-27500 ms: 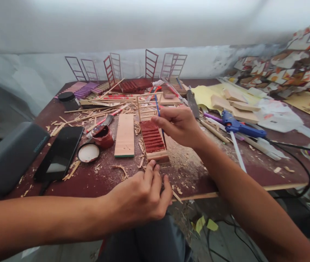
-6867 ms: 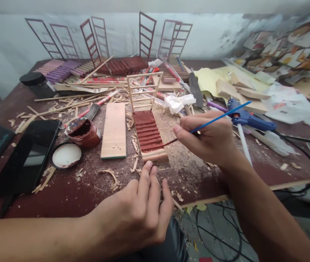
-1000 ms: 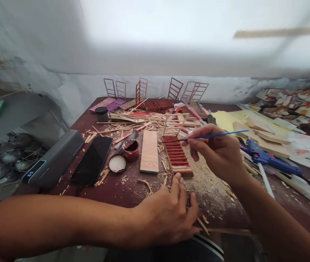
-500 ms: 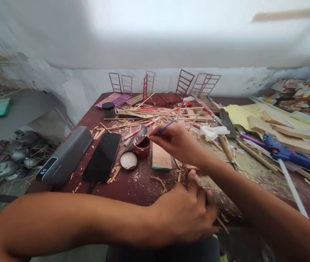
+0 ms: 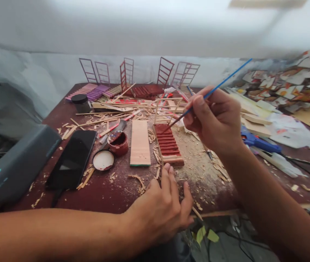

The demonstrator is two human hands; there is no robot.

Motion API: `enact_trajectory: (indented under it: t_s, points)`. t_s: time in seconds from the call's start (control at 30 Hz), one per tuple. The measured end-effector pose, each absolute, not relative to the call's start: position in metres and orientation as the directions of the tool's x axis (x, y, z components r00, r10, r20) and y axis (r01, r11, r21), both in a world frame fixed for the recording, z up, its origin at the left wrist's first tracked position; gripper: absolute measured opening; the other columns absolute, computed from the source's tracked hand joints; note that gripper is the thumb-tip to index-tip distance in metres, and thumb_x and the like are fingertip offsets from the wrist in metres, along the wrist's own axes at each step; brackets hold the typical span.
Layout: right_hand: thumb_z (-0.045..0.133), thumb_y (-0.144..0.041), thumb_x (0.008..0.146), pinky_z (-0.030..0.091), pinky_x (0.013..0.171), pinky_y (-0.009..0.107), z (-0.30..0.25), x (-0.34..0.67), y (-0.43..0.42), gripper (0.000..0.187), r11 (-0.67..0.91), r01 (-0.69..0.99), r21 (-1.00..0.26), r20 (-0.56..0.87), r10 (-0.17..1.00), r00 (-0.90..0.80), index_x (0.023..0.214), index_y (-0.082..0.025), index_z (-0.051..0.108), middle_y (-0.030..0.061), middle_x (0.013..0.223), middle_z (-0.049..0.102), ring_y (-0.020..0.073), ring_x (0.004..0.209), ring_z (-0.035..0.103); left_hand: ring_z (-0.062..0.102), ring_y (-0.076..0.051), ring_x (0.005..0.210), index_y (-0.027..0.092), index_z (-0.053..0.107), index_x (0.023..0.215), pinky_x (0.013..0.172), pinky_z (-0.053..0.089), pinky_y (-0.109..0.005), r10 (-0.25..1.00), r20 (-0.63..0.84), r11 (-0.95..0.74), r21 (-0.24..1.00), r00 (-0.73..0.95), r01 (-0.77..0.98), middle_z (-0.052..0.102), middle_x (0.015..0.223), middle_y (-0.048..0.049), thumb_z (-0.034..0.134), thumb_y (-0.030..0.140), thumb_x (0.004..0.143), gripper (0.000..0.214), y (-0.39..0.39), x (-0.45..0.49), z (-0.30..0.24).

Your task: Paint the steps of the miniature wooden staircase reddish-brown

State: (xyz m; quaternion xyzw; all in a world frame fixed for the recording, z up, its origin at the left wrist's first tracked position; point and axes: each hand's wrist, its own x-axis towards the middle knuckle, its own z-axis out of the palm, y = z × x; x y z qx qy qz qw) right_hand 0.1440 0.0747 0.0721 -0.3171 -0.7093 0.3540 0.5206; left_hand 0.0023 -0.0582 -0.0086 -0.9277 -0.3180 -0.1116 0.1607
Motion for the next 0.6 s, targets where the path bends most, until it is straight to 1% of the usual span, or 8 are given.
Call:
enact_trajectory:
  t_s: [0.1,0.13,0.2,0.27,0.47,0.6]
  points:
    - [0.063,-0.046,0.089,0.023,0.040,0.026,0.054,0.164,0.081,0.028,0.477,0.006,-0.879,0.457,0.847,-0.272,0.075,-0.023,0.054,-0.0055,0.056,0.041,0.0065,0.043,0.033,0.052,-0.052,0.122,0.002,0.049,0.133,0.060,0.054,-0.039,0.555,0.309,-0.748,-0.220,0.772,0.626,0.052,0.127,-0.0398,0.032,0.044,0.103,0.055,-0.059,0.002,-0.008]
    - [0.064,-0.045,0.089,0.023,0.040,0.026,0.047,0.167,0.082,0.028,0.451,0.022,-0.892,0.425,0.855,-0.298,0.075,-0.023,0.054,-0.0058,0.056,0.041,0.0062,0.043,0.032,0.052,-0.052,0.122,0.002,0.049,0.133,0.059,0.054,-0.038,0.554,0.310,-0.749,-0.218,0.773,0.625,0.052,0.127,-0.0399,0.032,0.044,0.103,0.054,-0.059,0.002,-0.008]
    - [0.065,-0.043,0.089,0.025,0.040,0.026,0.039,0.168,0.083,0.029,0.423,0.089,-0.902,0.369,0.861,-0.349,0.073,-0.022,0.053,-0.0053,0.057,0.042,0.0062,0.044,0.036,0.053,-0.051,0.121,0.002,0.049,0.133,0.058,0.054,-0.038,0.549,0.311,-0.753,-0.219,0.776,0.620,0.052,0.127,-0.0394,0.031,0.043,0.103,0.054,-0.058,0.002,-0.007]
    - [0.064,-0.044,0.089,0.027,0.041,0.025,0.034,0.167,0.084,0.030,0.416,0.113,-0.902,0.342,0.851,-0.399,0.072,-0.022,0.052,-0.0050,0.057,0.043,0.0060,0.045,0.037,0.053,-0.052,0.121,0.002,0.050,0.133,0.058,0.054,-0.039,0.544,0.315,-0.757,-0.215,0.778,0.617,0.051,0.129,-0.0381,0.031,0.042,0.103,0.053,-0.057,0.003,-0.008]
    - [0.056,-0.035,0.096,0.027,0.042,0.024,0.032,0.163,0.084,0.021,0.441,0.103,-0.892,0.355,0.822,-0.445,0.080,-0.020,0.055,-0.0044,0.061,0.045,0.0053,0.048,0.038,0.054,-0.052,0.120,0.004,0.051,0.132,0.058,0.055,-0.040,0.550,0.298,-0.758,-0.212,0.780,0.616,0.050,0.130,-0.0374,0.034,0.043,0.102,0.052,-0.056,0.003,-0.007]
    - [0.054,-0.034,0.097,0.028,0.042,0.024,0.027,0.161,0.085,0.023,0.473,0.073,-0.878,0.389,0.795,-0.466,0.080,-0.019,0.055,-0.0037,0.062,0.045,0.0059,0.050,0.038,0.055,-0.051,0.119,0.005,0.051,0.133,0.057,0.055,-0.038,0.554,0.280,-0.752,-0.235,0.784,0.615,0.052,0.128,-0.0373,0.033,0.044,0.103,0.053,-0.057,0.002,-0.006]
